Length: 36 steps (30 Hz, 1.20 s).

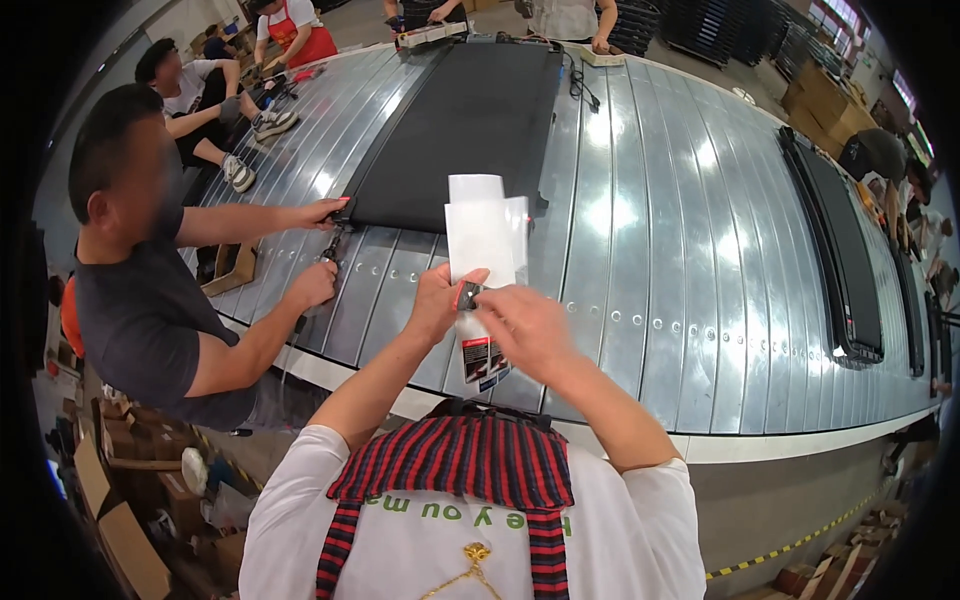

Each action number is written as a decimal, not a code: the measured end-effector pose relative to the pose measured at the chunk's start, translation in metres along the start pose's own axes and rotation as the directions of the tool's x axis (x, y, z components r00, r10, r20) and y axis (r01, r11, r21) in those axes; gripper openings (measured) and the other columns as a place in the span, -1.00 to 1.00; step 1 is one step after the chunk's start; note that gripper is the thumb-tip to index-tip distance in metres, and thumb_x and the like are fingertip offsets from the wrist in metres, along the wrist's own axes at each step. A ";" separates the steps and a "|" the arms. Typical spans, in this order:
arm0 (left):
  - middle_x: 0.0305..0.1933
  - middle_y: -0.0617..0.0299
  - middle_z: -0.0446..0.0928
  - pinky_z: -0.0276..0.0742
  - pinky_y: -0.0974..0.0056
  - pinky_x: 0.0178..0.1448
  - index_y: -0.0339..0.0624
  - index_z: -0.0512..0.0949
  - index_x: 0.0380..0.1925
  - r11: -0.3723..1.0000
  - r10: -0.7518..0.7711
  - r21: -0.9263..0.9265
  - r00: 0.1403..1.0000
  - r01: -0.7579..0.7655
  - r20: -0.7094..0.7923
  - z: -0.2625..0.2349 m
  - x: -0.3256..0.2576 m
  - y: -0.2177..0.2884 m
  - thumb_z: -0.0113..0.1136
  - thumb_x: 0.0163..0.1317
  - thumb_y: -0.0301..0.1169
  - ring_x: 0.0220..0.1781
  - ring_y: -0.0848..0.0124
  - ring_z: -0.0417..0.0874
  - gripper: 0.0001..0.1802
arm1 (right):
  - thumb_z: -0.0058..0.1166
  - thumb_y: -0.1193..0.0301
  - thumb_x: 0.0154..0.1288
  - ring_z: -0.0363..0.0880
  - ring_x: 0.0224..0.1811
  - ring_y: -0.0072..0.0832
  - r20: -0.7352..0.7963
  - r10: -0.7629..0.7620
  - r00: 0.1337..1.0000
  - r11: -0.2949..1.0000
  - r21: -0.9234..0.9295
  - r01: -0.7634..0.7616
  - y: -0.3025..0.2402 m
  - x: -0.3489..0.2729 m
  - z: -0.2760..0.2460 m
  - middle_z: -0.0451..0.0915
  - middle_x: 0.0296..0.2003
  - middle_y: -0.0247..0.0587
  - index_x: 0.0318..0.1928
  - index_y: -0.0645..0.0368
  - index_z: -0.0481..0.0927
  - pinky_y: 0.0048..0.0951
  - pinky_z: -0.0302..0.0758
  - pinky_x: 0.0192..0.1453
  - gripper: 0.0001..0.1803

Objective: Apply product labels and stickers to treadmills on a factory assembly line.

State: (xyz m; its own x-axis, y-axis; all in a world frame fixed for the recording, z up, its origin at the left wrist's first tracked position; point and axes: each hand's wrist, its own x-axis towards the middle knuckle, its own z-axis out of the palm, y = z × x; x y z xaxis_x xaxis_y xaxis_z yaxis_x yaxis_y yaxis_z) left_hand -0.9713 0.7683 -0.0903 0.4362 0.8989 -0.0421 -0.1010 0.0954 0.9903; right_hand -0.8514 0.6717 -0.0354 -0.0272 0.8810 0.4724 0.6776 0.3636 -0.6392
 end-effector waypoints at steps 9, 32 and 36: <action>-0.46 0.15 0.57 0.41 0.37 -0.36 -0.35 0.50 -0.37 0.953 0.124 0.259 0.981 -0.160 0.149 -0.022 -0.007 -0.021 0.08 0.07 -0.36 -0.40 0.62 0.47 -0.76 | 0.05 0.49 -0.01 0.46 -0.46 -0.27 -0.008 -0.157 0.988 0.964 -0.218 0.152 0.003 0.012 0.020 0.47 -0.51 -0.21 -0.37 0.13 0.51 -0.35 0.39 -0.43 -0.87; -0.33 0.25 0.55 0.43 0.45 -0.23 -0.30 0.49 -0.24 0.976 -0.109 0.216 0.937 0.037 0.331 -0.102 0.033 -0.013 0.10 0.09 -0.36 -0.32 0.59 0.50 -0.73 | 0.06 0.58 -0.06 0.44 -0.57 -0.55 -0.181 0.282 0.942 0.959 0.047 -0.278 -0.012 -0.003 0.036 0.43 -0.60 -0.26 -0.48 0.19 0.46 -0.59 0.36 -0.51 -0.92; -0.29 0.25 0.54 0.42 0.43 -0.19 -0.28 0.48 -0.21 0.967 -0.084 0.251 0.894 -0.032 0.440 -0.115 0.042 -0.016 0.08 0.10 -0.34 -0.29 0.57 0.50 -0.71 | 0.09 0.59 -0.06 0.44 -0.42 -0.65 -0.464 0.545 0.699 0.837 0.351 -0.419 0.018 -0.025 0.023 0.44 -0.44 -0.37 -0.40 0.20 0.44 -0.66 0.36 -0.38 -0.84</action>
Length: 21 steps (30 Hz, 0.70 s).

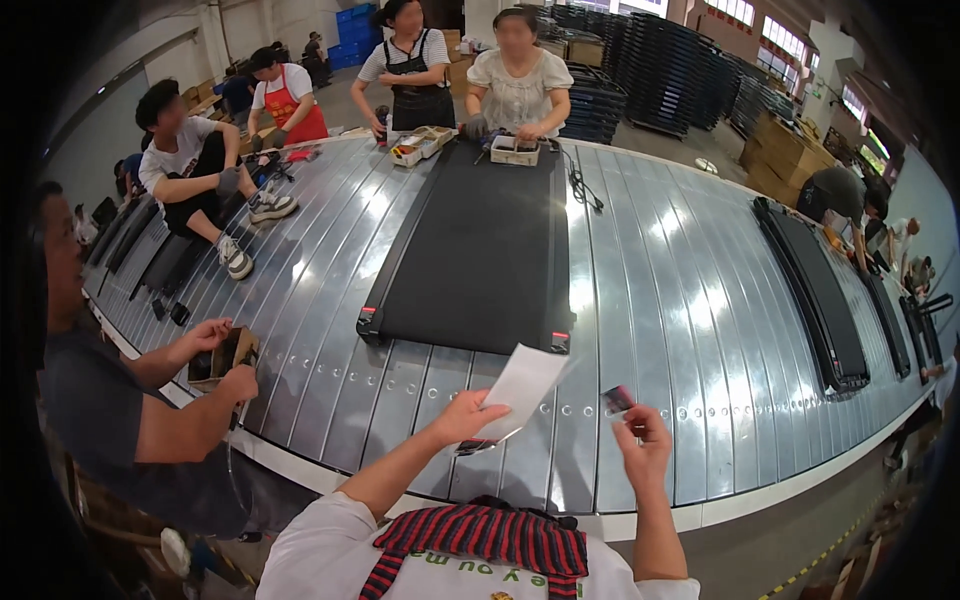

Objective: Apply product labels and stickers to treadmills on a factory assembly line.

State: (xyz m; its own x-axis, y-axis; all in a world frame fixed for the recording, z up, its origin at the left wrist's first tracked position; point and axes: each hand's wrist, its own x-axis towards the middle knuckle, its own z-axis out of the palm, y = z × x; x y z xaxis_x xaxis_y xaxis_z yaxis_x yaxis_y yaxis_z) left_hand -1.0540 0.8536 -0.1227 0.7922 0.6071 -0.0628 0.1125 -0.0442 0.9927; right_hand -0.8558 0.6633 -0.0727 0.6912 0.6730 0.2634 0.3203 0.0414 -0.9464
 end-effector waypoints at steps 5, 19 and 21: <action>-0.26 0.26 0.53 0.40 0.40 -0.13 -0.28 0.47 -0.18 0.993 -0.058 -0.079 0.947 0.088 0.317 -0.013 -0.012 0.025 0.07 0.12 -0.31 -0.26 0.55 0.48 -0.69 | 0.25 0.53 -0.21 0.43 -0.16 -0.47 0.285 0.079 0.955 0.963 0.225 -0.146 0.012 -0.001 0.009 0.41 -0.10 -0.21 0.18 0.20 0.04 -0.48 0.35 -0.08 -0.11; -0.37 0.08 0.54 0.42 0.31 -0.25 -0.16 0.49 -0.26 0.886 -0.064 0.445 0.984 0.133 -0.168 -0.013 0.036 -0.045 0.07 0.07 -0.26 -0.33 0.26 0.54 -0.72 | 0.17 0.46 -0.05 0.47 -0.28 -0.54 0.268 0.353 0.896 0.932 -0.014 -0.363 0.083 0.038 0.062 0.52 -0.33 -0.22 -0.15 0.35 0.41 -0.53 0.40 -0.18 -0.59; -0.39 0.07 0.52 0.43 0.20 -0.28 -0.12 0.48 -0.30 0.839 0.007 0.535 0.980 0.101 -0.197 -0.021 0.044 -0.057 0.05 0.06 -0.28 -0.32 0.12 0.53 -0.77 | 0.16 0.42 -0.05 0.45 -0.36 -0.58 0.187 0.401 0.897 0.914 -0.014 -0.405 0.100 0.067 0.050 0.52 -0.42 -0.26 -0.18 0.35 0.43 -0.57 0.38 -0.27 -0.61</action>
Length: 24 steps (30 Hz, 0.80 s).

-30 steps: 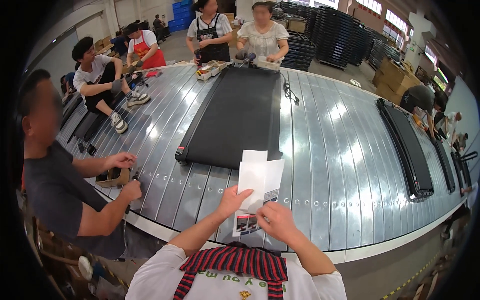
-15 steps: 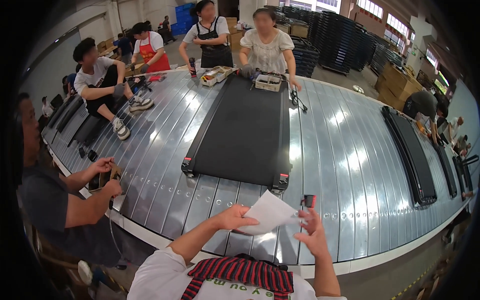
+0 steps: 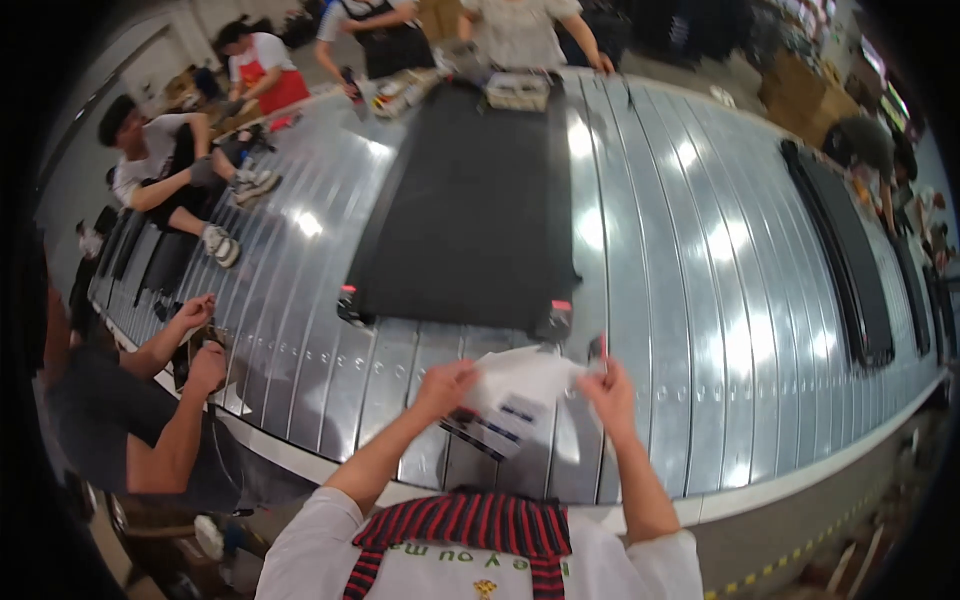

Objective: Apply product labels and stickers to treadmills on a factory assembly line.

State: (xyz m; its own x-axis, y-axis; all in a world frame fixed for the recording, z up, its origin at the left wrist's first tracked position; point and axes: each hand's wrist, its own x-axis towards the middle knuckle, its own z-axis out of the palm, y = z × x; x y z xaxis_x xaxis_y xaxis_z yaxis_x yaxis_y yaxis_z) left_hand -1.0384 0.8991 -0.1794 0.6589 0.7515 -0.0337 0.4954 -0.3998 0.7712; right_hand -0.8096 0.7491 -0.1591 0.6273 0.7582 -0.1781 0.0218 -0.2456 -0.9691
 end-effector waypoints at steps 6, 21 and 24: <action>-0.32 0.13 0.52 0.45 0.20 -0.27 -0.14 0.48 -0.39 0.883 0.387 0.253 0.918 -0.395 0.081 0.004 0.051 0.004 0.06 -0.07 -0.47 -0.28 0.18 0.53 -0.83 | 0.05 0.35 0.06 0.37 -0.41 -0.66 0.045 0.054 0.998 0.998 0.016 -0.055 -0.012 0.110 -0.033 0.45 -0.46 -0.41 -0.40 0.21 0.49 -0.56 0.35 -0.32 -0.83; 0.06 0.19 0.34 0.33 0.22 0.02 -0.19 0.43 -0.45 0.771 0.442 0.312 0.820 -0.555 0.365 0.045 0.152 0.022 -0.06 -0.03 -0.49 0.03 0.20 0.36 -0.88 | 0.05 0.42 0.07 0.38 -0.33 -0.54 0.454 0.392 0.800 0.888 0.042 -0.459 0.018 0.224 0.013 0.43 -0.41 -0.31 -0.38 0.20 0.44 -0.52 0.36 -0.26 -0.87; 0.07 0.21 0.32 0.32 0.20 0.01 -0.19 0.42 -0.46 0.773 0.432 0.316 0.821 -0.550 0.374 0.044 0.156 0.026 -0.05 -0.06 -0.50 0.01 0.24 0.35 -0.89 | 0.03 0.42 0.09 0.38 -0.33 -0.58 0.453 0.398 0.797 0.891 0.014 -0.453 0.013 0.226 0.017 0.44 -0.43 -0.36 -0.42 0.15 0.45 -0.50 0.37 -0.22 -0.91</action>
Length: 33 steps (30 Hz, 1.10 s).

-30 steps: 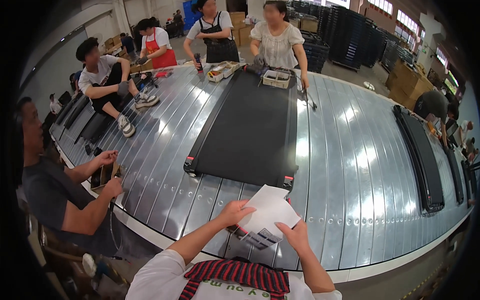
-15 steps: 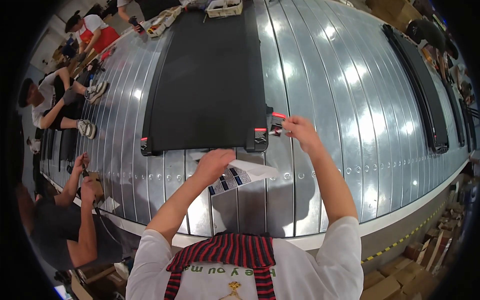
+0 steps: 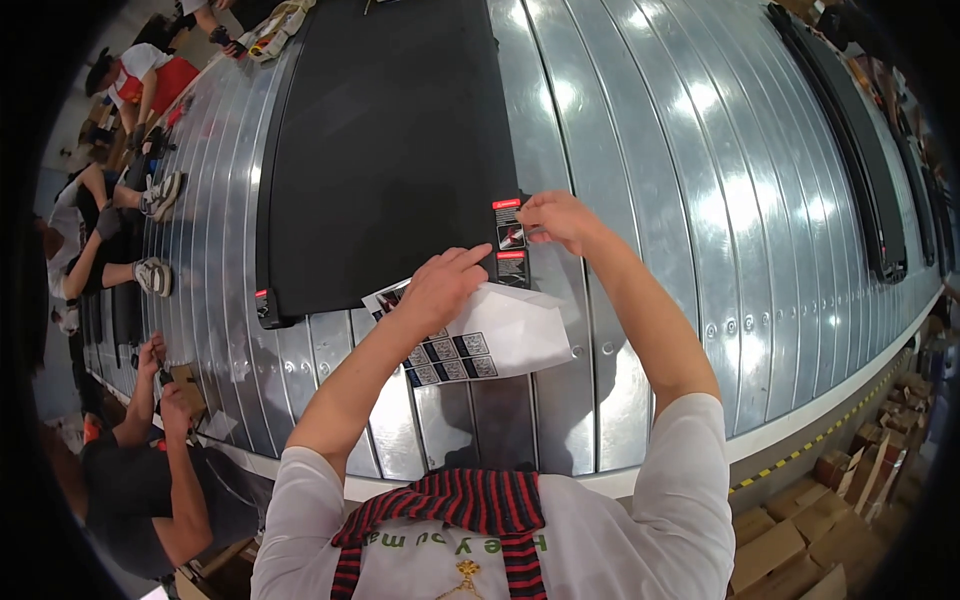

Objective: Apply product labels and stickers to treadmills on a factory assembly line.

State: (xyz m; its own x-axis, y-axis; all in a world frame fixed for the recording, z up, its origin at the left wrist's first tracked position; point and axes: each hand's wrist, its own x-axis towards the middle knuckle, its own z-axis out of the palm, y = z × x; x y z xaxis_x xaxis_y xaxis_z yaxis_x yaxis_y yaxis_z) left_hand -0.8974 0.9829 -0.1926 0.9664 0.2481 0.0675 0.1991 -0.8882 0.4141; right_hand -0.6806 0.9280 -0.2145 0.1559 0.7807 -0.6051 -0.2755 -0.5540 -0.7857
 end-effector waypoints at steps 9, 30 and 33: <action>0.05 0.25 0.32 0.32 0.13 0.00 -0.19 0.42 -0.48 0.999 -0.032 0.010 0.999 0.031 0.033 0.001 0.005 0.000 -0.03 -0.08 -0.51 -0.02 0.28 0.34 -0.89 | 0.06 0.41 0.08 0.38 -0.35 -0.57 -0.020 0.035 0.999 0.998 -0.059 -0.036 -0.002 0.007 0.000 0.44 -0.46 -0.37 -0.42 0.16 0.46 -0.50 0.39 -0.27 -0.89; 0.04 0.25 0.33 0.33 0.13 -0.03 -0.17 0.43 -0.46 0.999 0.020 -0.044 0.999 -0.019 0.029 0.001 0.005 -0.004 -0.06 -0.04 -0.46 -0.03 0.29 0.34 -0.88 | 0.04 0.39 0.05 0.44 -0.37 -0.56 -0.160 0.017 0.987 0.989 -0.144 -0.040 -0.005 0.002 0.009 0.50 -0.46 -0.30 -0.42 0.18 0.48 -0.54 0.38 -0.34 -0.88; 0.04 0.22 0.34 0.35 0.15 -0.08 -0.18 0.42 -0.48 0.998 0.040 -0.038 0.999 -0.040 0.012 0.002 0.005 -0.006 -0.06 -0.04 -0.46 -0.06 0.28 0.35 -0.90 | 0.04 0.39 0.05 0.43 -0.39 -0.57 -0.166 0.007 0.986 0.991 -0.133 -0.030 -0.005 0.002 0.010 0.49 -0.48 -0.31 -0.44 0.18 0.48 -0.54 0.38 -0.35 -0.88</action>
State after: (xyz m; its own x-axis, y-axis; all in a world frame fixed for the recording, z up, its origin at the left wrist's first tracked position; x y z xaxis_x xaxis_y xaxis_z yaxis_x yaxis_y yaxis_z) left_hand -0.8933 0.9888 -0.1966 0.9754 0.2077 0.0736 0.1542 -0.8821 0.4452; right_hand -0.6880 0.9350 -0.2103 0.3089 0.7179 -0.6239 -0.1510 -0.6106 -0.7774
